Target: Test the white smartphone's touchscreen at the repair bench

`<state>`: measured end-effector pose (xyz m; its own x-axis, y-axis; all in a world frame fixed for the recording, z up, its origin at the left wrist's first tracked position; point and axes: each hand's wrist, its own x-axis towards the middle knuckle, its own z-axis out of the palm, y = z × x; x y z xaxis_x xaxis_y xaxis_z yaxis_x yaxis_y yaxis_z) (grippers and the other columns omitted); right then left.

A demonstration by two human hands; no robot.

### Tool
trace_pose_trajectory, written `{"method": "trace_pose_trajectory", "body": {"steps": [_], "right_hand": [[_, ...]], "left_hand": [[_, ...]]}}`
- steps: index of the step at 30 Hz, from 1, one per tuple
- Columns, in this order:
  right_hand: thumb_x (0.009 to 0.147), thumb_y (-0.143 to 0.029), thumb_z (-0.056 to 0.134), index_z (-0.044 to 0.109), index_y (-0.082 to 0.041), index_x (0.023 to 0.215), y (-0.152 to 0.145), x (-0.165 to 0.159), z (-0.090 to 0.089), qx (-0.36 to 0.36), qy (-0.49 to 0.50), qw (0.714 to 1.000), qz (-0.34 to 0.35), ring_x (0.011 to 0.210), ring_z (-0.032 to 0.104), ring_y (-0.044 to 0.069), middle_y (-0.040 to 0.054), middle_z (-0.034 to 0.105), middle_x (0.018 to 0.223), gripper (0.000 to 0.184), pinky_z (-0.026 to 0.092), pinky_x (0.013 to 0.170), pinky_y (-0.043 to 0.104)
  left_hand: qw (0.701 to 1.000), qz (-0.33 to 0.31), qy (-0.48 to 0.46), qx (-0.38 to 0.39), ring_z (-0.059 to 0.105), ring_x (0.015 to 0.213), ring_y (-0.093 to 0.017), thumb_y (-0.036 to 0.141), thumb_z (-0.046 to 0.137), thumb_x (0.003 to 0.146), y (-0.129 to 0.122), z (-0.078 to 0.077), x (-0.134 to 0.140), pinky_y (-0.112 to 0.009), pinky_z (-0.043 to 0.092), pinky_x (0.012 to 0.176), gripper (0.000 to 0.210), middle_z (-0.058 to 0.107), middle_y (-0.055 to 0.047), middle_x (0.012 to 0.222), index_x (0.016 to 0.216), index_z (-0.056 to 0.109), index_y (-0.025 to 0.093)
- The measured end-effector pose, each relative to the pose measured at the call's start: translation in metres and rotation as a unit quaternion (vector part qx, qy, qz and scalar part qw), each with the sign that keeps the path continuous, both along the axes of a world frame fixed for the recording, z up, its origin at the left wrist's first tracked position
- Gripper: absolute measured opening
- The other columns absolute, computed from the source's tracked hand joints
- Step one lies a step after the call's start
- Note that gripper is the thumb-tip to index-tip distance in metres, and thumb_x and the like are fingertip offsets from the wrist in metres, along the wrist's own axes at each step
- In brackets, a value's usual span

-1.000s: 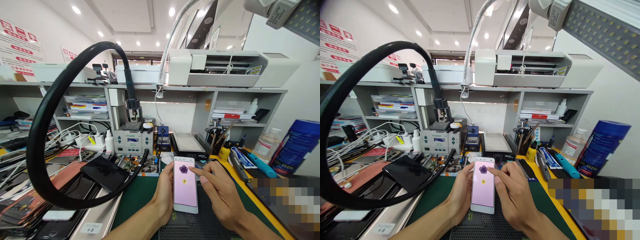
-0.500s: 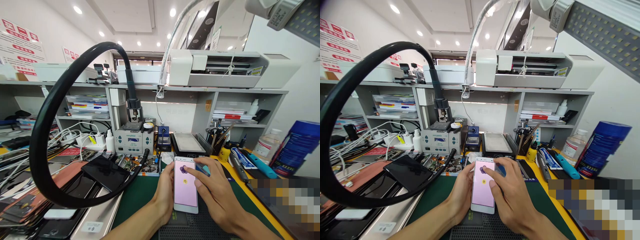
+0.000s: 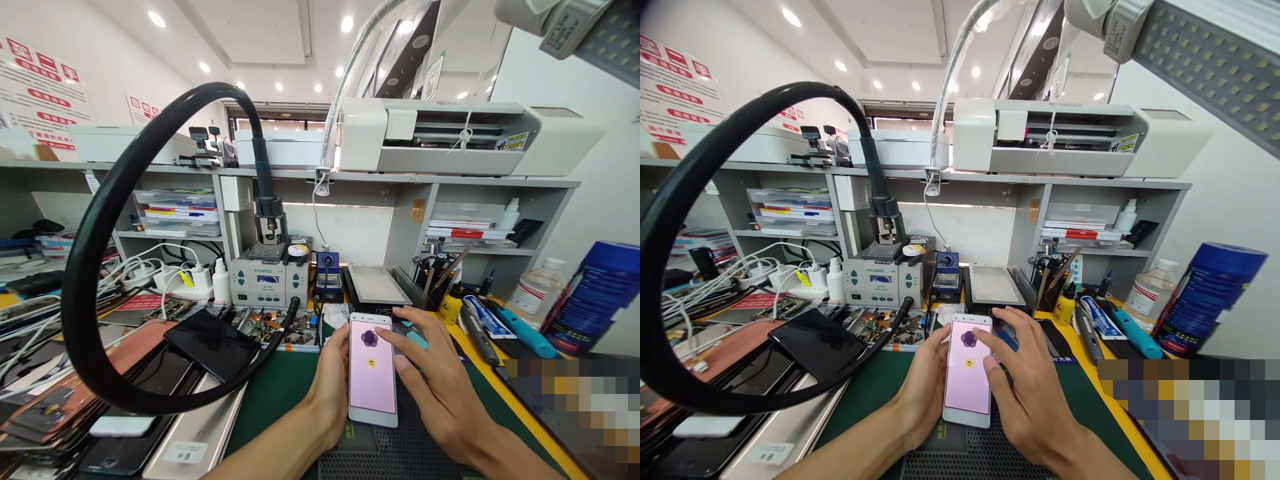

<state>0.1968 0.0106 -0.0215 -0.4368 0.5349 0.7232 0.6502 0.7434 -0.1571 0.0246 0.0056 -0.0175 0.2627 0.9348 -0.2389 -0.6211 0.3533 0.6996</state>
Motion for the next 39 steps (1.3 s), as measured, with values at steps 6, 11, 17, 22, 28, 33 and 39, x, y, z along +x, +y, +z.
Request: {"method": "trace_pose_trajectory", "body": {"steps": [6,11,17,22,28,33,39], "right_hand": [[0.095,-0.021,0.047,0.064,-0.026,0.126,-0.0004,0.0002,-0.002,0.002,0.005,1.0,0.007,0.135,0.039,0.036,0.0119,0.044,0.142,0.035,0.04,0.105,0.061],[0.093,-0.019,0.05,0.063,-0.028,0.128,-0.0007,-0.0008,-0.0009,0.012,-0.021,0.999,0.022,0.138,0.036,0.036,0.0111,0.043,0.144,0.038,0.039,0.107,0.061],[0.096,-0.023,0.049,0.059,-0.031,0.135,-0.0021,-0.0028,0.0003,0.005,-0.077,0.997,0.005,0.145,0.027,0.036,0.0096,0.037,0.152,0.041,0.036,0.11,0.063],[0.096,-0.026,0.05,0.056,-0.032,0.139,-0.0023,-0.0033,0.0018,-0.002,-0.099,0.995,-0.009,0.147,0.026,0.037,0.0082,0.035,0.156,0.044,0.037,0.11,0.064],[0.094,-0.02,0.051,0.063,-0.029,0.128,-0.0018,-0.0006,0.0007,0.02,-0.031,0.999,0.023,0.143,0.031,0.036,0.0101,0.042,0.148,0.037,0.036,0.109,0.063],[0.092,-0.016,0.053,0.069,-0.026,0.114,-0.0012,-0.0008,0.0002,0.018,-0.007,0.999,0.029,0.138,0.036,0.036,0.0111,0.049,0.139,0.029,0.038,0.106,0.061],[0.093,-0.017,0.053,0.07,-0.027,0.114,-0.0034,-0.0013,0.0007,0.015,-0.032,0.999,0.026,0.139,0.034,0.037,0.0105,0.049,0.14,0.029,0.038,0.105,0.062]], "left_hand": [[1.0,-0.006,-0.007,0.007,0.067,0.077,-0.021,0.049,0.047,0.095,0.001,0.0001,0.0005,-0.028,0.048,0.073,0.047,0.074,-0.009,0.085,0.105,0.073,0.011],[1.0,-0.007,-0.009,0.007,0.067,0.076,-0.022,0.05,0.046,0.095,0.0023,-0.0007,0.0008,-0.028,0.048,0.072,0.048,0.074,-0.009,0.085,0.105,0.073,0.012],[1.0,-0.012,-0.01,0.009,0.068,0.078,-0.022,0.05,0.046,0.095,0.001,-0.0014,-0.0002,-0.029,0.048,0.074,0.048,0.074,-0.01,0.087,0.106,0.073,0.012],[1.0,-0.012,-0.007,0.005,0.068,0.08,-0.022,0.051,0.047,0.095,0.0014,-0.0021,-0.0002,-0.029,0.048,0.075,0.049,0.075,-0.01,0.089,0.109,0.072,0.012],[1.0,-0.015,-0.009,0.003,0.068,0.077,-0.022,0.051,0.045,0.096,0.0012,-0.0009,0.0001,-0.029,0.048,0.073,0.049,0.074,-0.01,0.086,0.107,0.073,0.012],[1.0,-0.01,-0.01,0.01,0.067,0.075,-0.021,0.049,0.047,0.095,0.0014,-0.0004,0.0005,-0.028,0.048,0.072,0.046,0.075,-0.009,0.086,0.106,0.073,0.012],[1.0,-0.008,-0.01,0.011,0.068,0.076,-0.022,0.05,0.045,0.096,0.0007,-0.0007,0.0004,-0.029,0.049,0.074,0.048,0.075,-0.01,0.088,0.11,0.072,0.012]]}}
